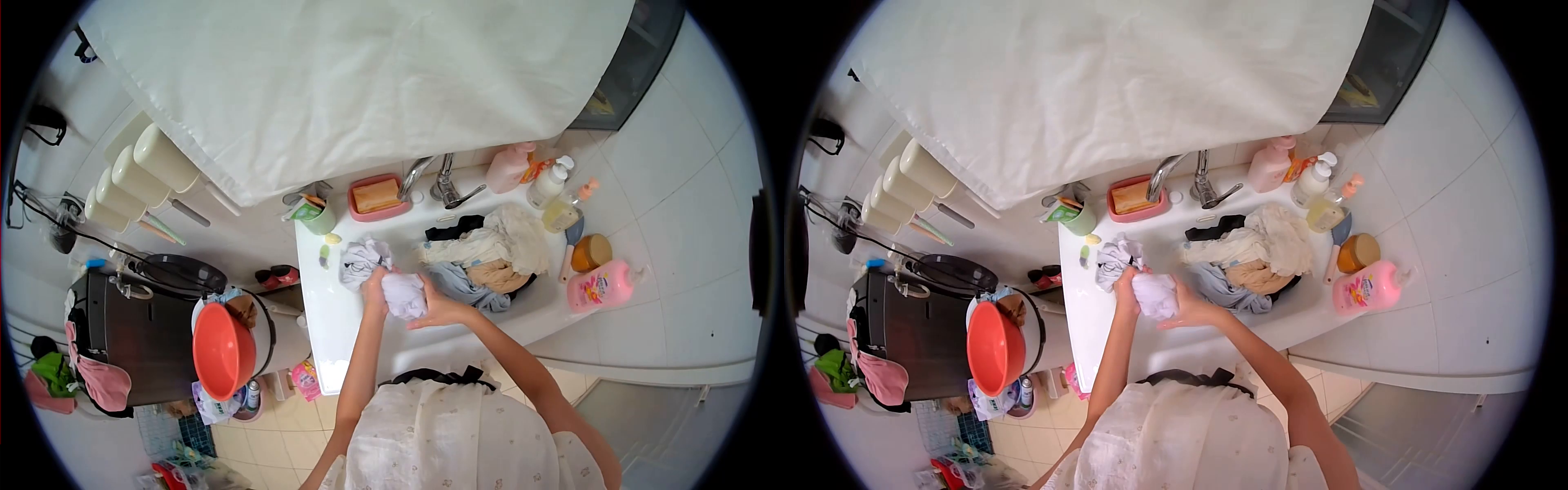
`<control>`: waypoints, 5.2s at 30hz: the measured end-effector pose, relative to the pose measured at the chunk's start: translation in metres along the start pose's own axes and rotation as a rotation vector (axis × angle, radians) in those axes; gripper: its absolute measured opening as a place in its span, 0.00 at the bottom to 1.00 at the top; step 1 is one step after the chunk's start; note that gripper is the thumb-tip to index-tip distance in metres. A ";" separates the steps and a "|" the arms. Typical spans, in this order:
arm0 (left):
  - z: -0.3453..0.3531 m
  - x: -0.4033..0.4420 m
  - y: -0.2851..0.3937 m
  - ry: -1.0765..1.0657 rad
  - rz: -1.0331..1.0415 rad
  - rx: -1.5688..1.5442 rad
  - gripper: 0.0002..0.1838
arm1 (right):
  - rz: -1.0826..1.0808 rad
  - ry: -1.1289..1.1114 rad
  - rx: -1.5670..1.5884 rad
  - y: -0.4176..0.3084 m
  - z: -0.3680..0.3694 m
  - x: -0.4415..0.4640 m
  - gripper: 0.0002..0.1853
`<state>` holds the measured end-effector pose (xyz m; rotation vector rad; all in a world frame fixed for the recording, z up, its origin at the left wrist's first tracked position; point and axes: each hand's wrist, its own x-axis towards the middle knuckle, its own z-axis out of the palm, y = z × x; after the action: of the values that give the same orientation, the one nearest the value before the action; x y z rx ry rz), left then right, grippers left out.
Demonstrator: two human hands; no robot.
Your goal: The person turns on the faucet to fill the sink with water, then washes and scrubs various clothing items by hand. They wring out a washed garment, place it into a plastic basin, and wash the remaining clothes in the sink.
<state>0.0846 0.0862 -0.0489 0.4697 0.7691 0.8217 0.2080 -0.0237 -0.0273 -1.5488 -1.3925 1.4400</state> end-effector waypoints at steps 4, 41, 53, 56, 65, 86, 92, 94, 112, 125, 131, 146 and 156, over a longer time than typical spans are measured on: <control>0.028 -0.019 0.004 0.357 0.201 0.277 0.12 | -0.165 0.371 -0.678 -0.030 0.016 -0.016 0.57; 0.017 -0.020 0.015 -0.003 0.036 0.360 0.09 | 0.102 -0.018 0.277 -0.005 0.025 0.015 0.40; 0.045 -0.008 -0.008 0.417 0.149 -0.036 0.06 | -0.238 0.951 -0.982 -0.002 0.053 0.003 0.47; 0.061 -0.019 -0.014 0.451 0.177 -0.110 0.06 | -0.387 1.176 -0.835 0.013 0.038 0.020 0.37; 0.083 -0.044 -0.003 0.299 0.348 0.227 0.08 | -0.236 0.934 -0.405 -0.009 0.016 0.014 0.32; 0.022 -0.022 0.019 -0.488 -0.106 0.273 0.07 | -0.106 0.168 0.120 -0.005 0.006 -0.008 0.20; -0.002 -0.015 0.007 -0.469 -0.145 0.211 0.07 | -0.011 0.068 0.016 -0.013 0.010 -0.009 0.28; -0.006 -0.013 0.009 -0.393 -0.150 0.212 0.07 | -0.051 0.028 -0.107 -0.003 0.008 -0.004 0.35; -0.012 -0.013 -0.030 -0.915 -0.601 -0.236 0.16 | -0.301 -0.218 1.796 0.003 -0.010 0.074 0.36; 0.010 -0.026 -0.013 -0.540 -0.734 -0.150 0.06 | -0.346 0.514 0.468 -0.045 -0.014 0.025 0.41; 0.026 -0.030 -0.011 -0.404 -0.686 0.199 0.06 | -0.155 0.547 0.229 -0.031 -0.016 0.045 0.19; 0.021 -0.014 -0.044 -0.106 -0.036 1.167 0.13 | 0.203 0.593 -0.312 0.016 -0.022 0.080 0.20; 0.005 -0.017 0.030 -0.442 -0.754 0.142 0.17 | -0.011 0.155 1.048 -0.001 -0.046 0.069 0.28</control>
<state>0.0664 0.0902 -0.0196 0.4210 0.5256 -0.0454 0.2420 0.0517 -0.0381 -0.9090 -0.3786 1.5945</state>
